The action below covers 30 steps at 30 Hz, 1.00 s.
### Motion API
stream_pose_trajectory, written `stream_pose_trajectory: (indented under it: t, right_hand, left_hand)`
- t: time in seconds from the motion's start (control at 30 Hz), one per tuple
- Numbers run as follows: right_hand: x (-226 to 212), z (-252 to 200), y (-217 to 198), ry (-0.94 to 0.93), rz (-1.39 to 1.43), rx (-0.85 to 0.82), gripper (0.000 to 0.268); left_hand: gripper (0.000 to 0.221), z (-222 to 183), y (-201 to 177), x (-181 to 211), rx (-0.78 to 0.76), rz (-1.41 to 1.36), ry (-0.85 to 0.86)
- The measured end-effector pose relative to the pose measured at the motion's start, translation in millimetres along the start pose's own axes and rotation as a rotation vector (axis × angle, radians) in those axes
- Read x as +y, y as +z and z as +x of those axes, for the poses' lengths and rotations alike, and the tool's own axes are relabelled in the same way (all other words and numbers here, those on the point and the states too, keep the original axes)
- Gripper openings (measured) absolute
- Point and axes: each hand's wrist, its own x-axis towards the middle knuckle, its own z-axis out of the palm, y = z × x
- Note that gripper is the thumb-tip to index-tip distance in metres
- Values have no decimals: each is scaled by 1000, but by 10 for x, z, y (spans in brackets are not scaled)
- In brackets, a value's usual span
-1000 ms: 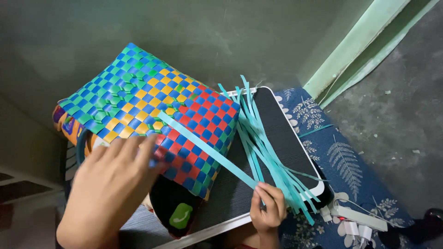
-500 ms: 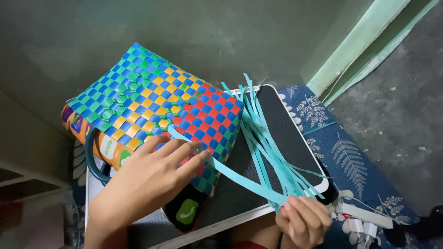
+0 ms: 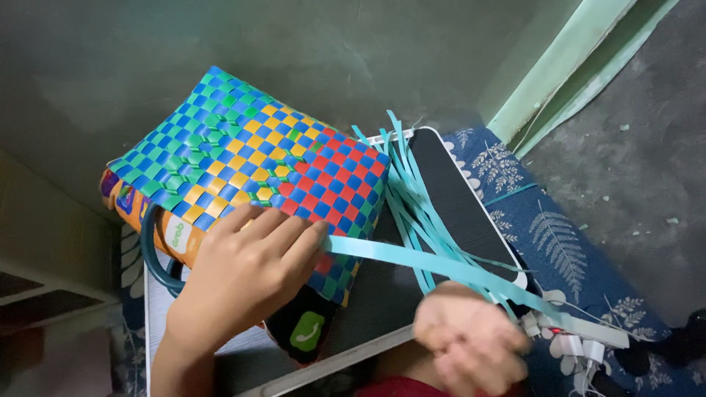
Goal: Weaving colorful plastic strips into a bag while holding a smartphone
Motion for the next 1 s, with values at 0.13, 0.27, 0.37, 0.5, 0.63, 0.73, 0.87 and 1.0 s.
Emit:
stream_pose_trajectory:
  t: [0.13,0.27,0.37,0.5,0.63,0.73,0.87,1.0]
  right_hand:
    - [-396,-128,206,-6,136,192,25]
    - [-611,-235,69,601,533,-378,8]
    - [-487,-33,94,1009,748,-695,12]
    - [-417,11,147,1385,1018,-775,31]
    - [-388,22,180,1421,1139,-720,38]
    - [-375,-35,168,1133,1085,-823,34]
    - [-413,-80,144,1255,1064,-712,30]
    - [-316,35,187,1146,982,-837,20]
  left_hand:
    - [11,-14,-12,35,60,-14,7]
    - [12,-17,15,26,44,-60,16]
    - [10,-25,95,4,-2,-130,28]
    - [8,15,174,6,-26,-210,63]
    - [9,22,290,28,-86,-288,80]
    - [23,50,354,38,-123,-342,96]
    - [21,72,443,40,-137,-383,153]
    - [16,102,534,-27,-145,-409,233]
